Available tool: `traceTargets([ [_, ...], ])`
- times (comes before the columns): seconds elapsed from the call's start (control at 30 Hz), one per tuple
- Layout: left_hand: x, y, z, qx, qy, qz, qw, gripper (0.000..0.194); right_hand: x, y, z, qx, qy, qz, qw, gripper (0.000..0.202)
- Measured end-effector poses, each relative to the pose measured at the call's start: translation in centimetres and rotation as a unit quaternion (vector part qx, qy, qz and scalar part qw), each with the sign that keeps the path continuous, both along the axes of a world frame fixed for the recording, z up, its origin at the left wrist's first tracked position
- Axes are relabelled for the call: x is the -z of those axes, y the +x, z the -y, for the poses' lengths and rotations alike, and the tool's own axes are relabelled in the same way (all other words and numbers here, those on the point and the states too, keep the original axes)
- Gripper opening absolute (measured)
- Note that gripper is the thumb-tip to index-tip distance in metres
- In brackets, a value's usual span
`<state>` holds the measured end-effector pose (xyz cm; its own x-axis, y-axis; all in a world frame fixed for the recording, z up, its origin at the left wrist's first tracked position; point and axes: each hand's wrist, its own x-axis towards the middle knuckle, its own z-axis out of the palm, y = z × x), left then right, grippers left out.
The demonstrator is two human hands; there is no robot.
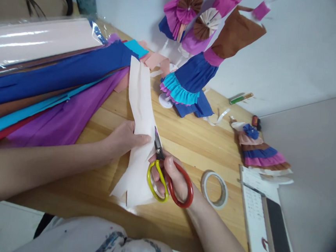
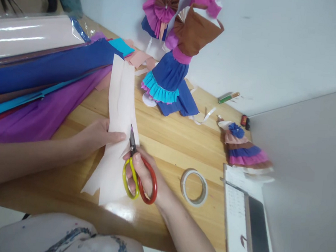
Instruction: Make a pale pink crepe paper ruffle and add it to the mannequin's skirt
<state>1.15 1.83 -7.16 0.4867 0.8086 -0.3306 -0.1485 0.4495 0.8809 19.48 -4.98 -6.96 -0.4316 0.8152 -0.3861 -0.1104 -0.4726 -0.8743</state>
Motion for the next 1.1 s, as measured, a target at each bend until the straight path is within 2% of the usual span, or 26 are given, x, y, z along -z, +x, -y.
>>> traceTargets([
  [0.27, 0.2, 0.0, 0.0, 0.001, 0.008, 0.008, 1.0, 0.013, -0.7, -0.2, -0.4, -0.008, 0.007, 0.049, 0.999, 0.055],
  [0.63, -0.8, 0.2, 0.0, 0.015, 0.001, 0.023, 1.0, 0.013, -0.4, -0.2, -0.8, 0.01, -0.067, -0.036, 0.997, 0.061],
  [0.83, -1.1, 0.2, 0.1, 0.032, 0.013, -0.002, 0.999, 0.019, -0.6, -0.2, -1.3, 0.008, -0.09, -0.014, 0.996, 0.064],
  [1.1, -0.7, 0.2, 0.1, 0.011, 0.005, -0.004, 1.0, 0.011, -0.3, -0.2, -1.3, 0.019, -0.051, 0.026, 0.998, 0.061],
])
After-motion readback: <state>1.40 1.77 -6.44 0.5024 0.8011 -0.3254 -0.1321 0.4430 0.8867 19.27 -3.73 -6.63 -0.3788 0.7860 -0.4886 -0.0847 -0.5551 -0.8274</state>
